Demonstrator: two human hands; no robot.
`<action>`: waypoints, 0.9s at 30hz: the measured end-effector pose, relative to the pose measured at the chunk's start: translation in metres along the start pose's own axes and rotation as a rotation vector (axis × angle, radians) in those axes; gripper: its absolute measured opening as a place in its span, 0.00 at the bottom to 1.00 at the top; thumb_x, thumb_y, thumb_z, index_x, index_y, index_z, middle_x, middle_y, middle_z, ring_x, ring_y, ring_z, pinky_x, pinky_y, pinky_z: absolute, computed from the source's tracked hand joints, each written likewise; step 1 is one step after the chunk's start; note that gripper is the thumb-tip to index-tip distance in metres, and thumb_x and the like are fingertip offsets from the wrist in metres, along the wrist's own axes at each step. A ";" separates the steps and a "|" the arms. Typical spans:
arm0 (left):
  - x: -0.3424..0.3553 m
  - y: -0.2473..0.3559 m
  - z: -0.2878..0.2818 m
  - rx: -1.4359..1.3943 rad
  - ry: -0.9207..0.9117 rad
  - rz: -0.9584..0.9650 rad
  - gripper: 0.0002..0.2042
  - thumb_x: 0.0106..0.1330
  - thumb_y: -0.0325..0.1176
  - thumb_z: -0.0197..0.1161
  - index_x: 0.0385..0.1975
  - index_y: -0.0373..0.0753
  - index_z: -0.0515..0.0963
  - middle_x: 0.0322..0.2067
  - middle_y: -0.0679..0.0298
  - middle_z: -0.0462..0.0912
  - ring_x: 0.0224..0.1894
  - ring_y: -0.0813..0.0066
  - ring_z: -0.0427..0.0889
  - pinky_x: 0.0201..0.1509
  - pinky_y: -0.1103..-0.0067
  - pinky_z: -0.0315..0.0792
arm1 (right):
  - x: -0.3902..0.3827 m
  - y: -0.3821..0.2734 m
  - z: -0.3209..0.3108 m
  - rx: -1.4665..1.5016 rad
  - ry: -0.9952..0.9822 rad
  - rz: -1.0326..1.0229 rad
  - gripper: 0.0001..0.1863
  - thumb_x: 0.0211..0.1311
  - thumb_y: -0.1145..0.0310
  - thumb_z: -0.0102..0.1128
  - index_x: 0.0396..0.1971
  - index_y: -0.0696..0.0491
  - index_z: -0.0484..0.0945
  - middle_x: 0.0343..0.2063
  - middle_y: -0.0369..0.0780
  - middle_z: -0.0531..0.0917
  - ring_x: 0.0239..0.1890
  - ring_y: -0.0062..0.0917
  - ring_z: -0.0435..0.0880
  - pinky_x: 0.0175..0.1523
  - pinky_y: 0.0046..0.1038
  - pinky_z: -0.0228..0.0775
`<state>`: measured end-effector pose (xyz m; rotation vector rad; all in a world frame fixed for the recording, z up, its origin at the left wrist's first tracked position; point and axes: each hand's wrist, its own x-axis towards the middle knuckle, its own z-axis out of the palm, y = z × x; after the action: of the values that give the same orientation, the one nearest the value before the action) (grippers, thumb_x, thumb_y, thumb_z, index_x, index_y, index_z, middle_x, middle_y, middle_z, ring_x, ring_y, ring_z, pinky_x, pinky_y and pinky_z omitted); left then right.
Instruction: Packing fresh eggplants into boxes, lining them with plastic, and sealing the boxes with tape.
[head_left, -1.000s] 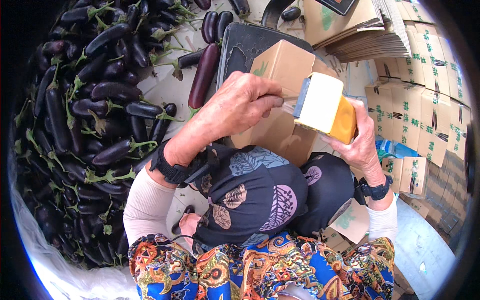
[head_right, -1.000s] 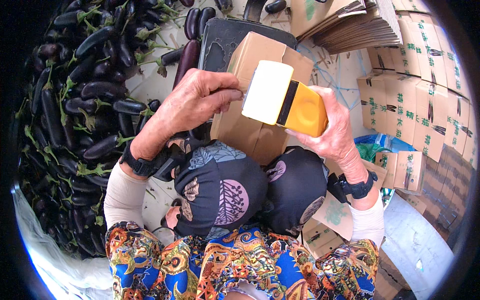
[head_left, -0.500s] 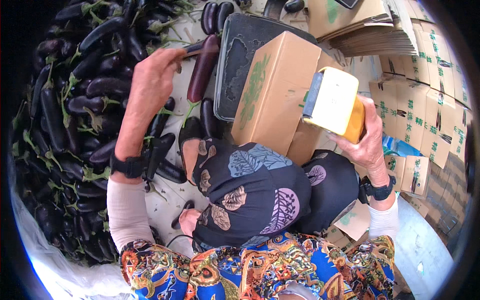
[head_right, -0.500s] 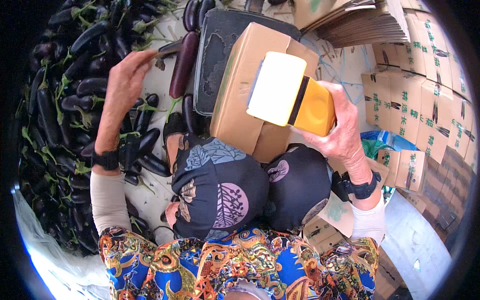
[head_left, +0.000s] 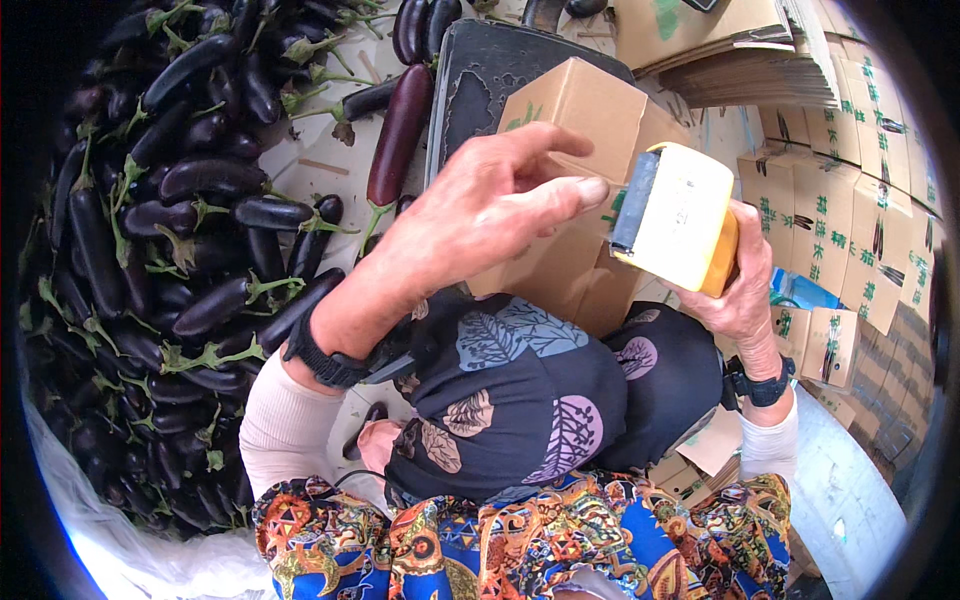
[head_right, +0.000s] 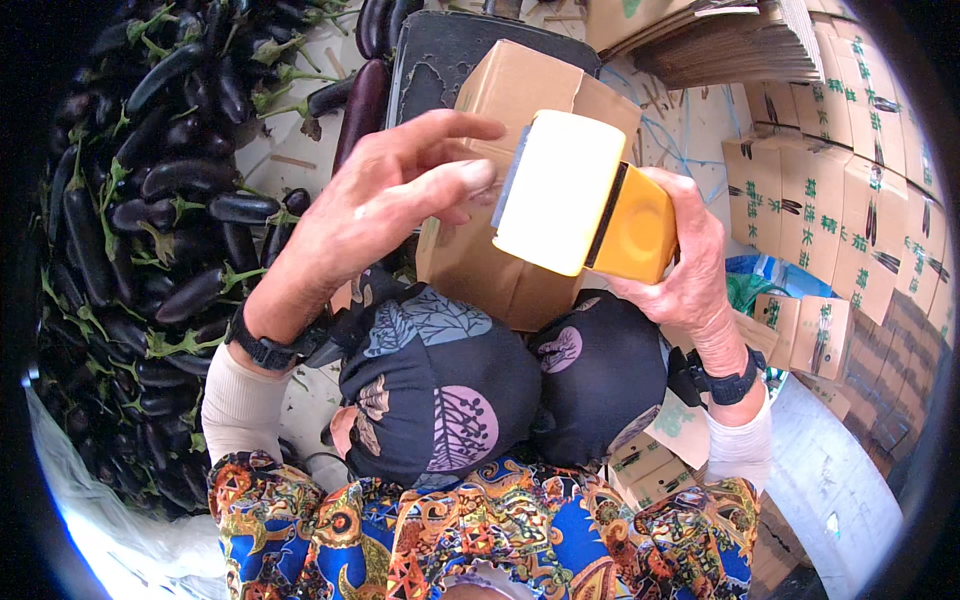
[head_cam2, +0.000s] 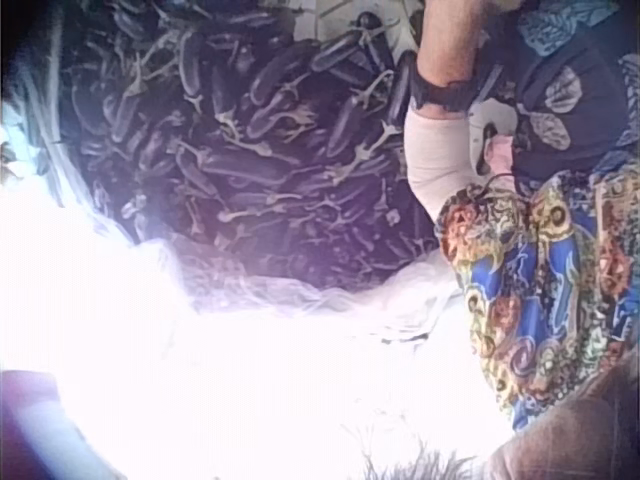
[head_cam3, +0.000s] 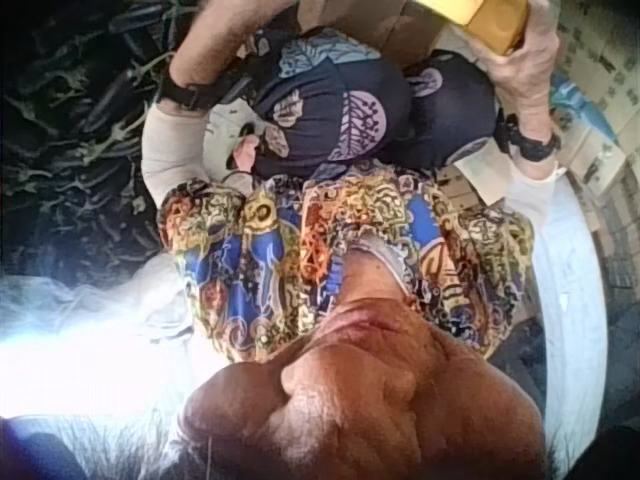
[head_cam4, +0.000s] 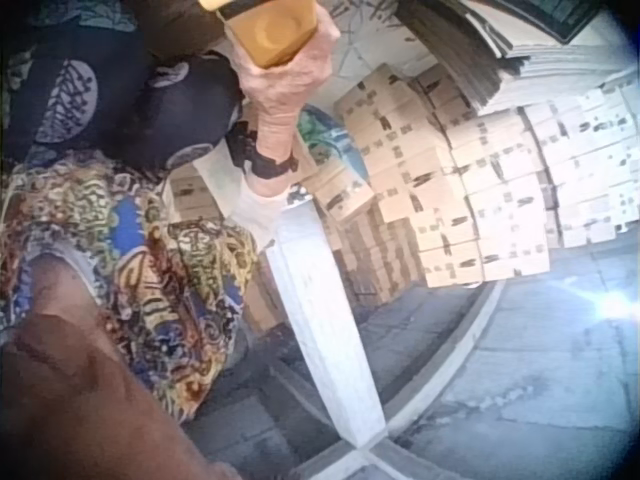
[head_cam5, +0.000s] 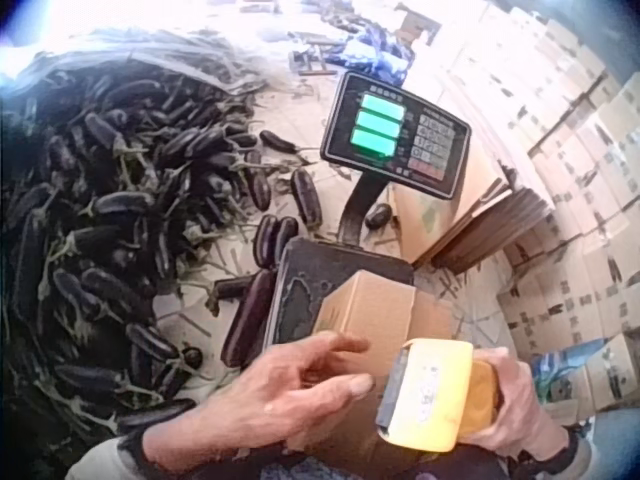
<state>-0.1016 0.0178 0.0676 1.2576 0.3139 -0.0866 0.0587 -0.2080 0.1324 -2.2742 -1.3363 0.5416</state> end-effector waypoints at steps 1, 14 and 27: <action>0.006 -0.004 0.003 0.014 -0.011 0.010 0.18 0.66 0.39 0.57 0.51 0.33 0.73 0.32 0.64 0.81 0.31 0.83 0.77 0.38 0.83 0.73 | 0.000 -0.001 0.001 -0.003 0.002 -0.023 0.37 0.36 0.64 0.75 0.51 0.53 0.68 0.40 0.44 0.80 0.41 0.33 0.83 0.47 0.29 0.73; 0.013 -0.008 0.009 0.037 -0.056 0.141 0.12 0.70 0.36 0.54 0.40 0.32 0.77 0.27 0.71 0.78 0.30 0.88 0.75 0.36 0.87 0.71 | 0.004 -0.008 -0.001 -0.023 0.011 -0.080 0.37 0.37 0.63 0.75 0.50 0.53 0.68 0.39 0.45 0.80 0.40 0.37 0.83 0.47 0.32 0.74; 0.035 -0.035 0.015 0.172 0.191 0.374 0.10 0.68 0.30 0.51 0.29 0.30 0.73 0.17 0.54 0.75 0.21 0.69 0.78 0.28 0.72 0.70 | 0.017 -0.026 0.005 -0.100 0.025 -0.087 0.34 0.40 0.62 0.76 0.48 0.56 0.68 0.36 0.46 0.81 0.39 0.38 0.84 0.45 0.33 0.76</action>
<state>-0.0740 -0.0035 0.0296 1.4800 0.2339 0.3344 0.0449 -0.1810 0.1413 -2.2812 -1.4730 0.4247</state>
